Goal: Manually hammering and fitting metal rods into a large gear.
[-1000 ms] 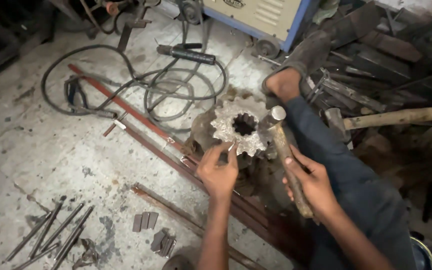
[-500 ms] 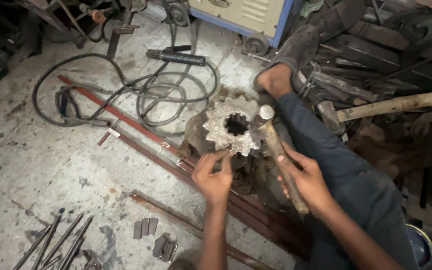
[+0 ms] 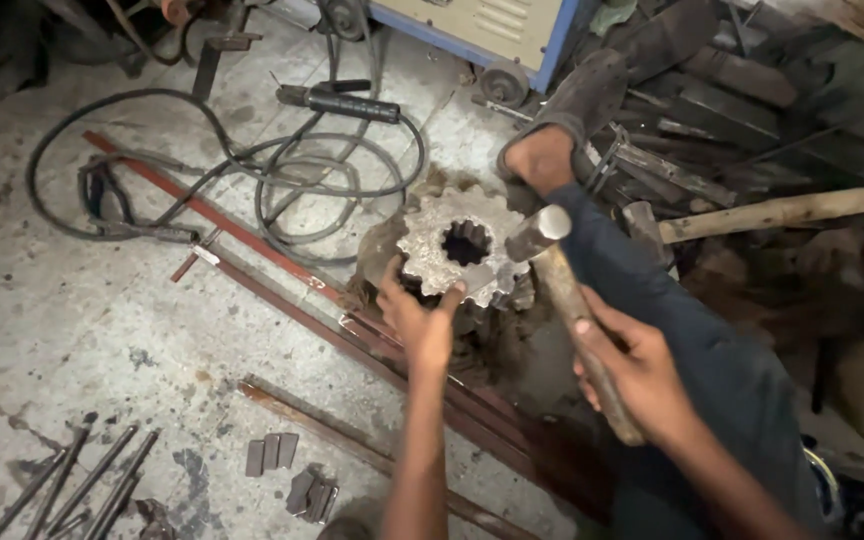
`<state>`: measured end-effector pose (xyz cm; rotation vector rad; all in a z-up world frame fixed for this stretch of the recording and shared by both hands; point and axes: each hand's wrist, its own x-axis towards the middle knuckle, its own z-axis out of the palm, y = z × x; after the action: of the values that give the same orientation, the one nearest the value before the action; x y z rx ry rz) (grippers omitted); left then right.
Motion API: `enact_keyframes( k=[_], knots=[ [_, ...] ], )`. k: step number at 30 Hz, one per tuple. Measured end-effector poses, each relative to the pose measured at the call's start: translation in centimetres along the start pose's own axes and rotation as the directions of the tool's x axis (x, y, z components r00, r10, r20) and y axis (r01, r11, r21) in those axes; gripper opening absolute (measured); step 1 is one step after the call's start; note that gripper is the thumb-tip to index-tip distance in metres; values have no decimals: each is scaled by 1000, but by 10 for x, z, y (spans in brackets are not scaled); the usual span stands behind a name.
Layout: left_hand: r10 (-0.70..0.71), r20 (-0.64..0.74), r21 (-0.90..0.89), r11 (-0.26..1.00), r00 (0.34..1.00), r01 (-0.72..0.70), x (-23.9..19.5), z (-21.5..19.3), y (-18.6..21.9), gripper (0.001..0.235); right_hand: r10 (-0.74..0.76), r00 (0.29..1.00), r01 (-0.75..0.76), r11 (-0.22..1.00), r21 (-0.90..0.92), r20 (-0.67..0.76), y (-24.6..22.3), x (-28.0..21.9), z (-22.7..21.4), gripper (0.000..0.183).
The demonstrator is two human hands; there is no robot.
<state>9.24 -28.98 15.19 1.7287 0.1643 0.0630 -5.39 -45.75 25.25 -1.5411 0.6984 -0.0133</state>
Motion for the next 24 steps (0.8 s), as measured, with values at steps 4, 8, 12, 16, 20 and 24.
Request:
enact_keyframes(
  k=[4,8,12,16,20,24],
  knots=[
    [-193,27,21,981,981,192,7,1,7,109,-93,996,91,993,-70,-17,-34,-25,-3,60],
    [-241,22,-15,970,970,241,13,1,8,115,-348,937,343,934,-103,-29,-39,-37,9,60],
    [-242,2,-15,970,970,242,17,2,1,118,-305,952,283,915,-287,-33,16,2,8,51],
    [-308,35,38,951,951,307,18,-8,21,126,-48,998,61,906,-419,43,-42,2,11,54],
    [-410,74,107,910,909,402,13,-8,24,131,-345,935,353,900,-255,77,-93,-39,7,62],
    [-402,70,103,913,913,395,14,-7,20,130,-628,776,556,729,-399,-66,-17,-18,-3,41]
  ],
)
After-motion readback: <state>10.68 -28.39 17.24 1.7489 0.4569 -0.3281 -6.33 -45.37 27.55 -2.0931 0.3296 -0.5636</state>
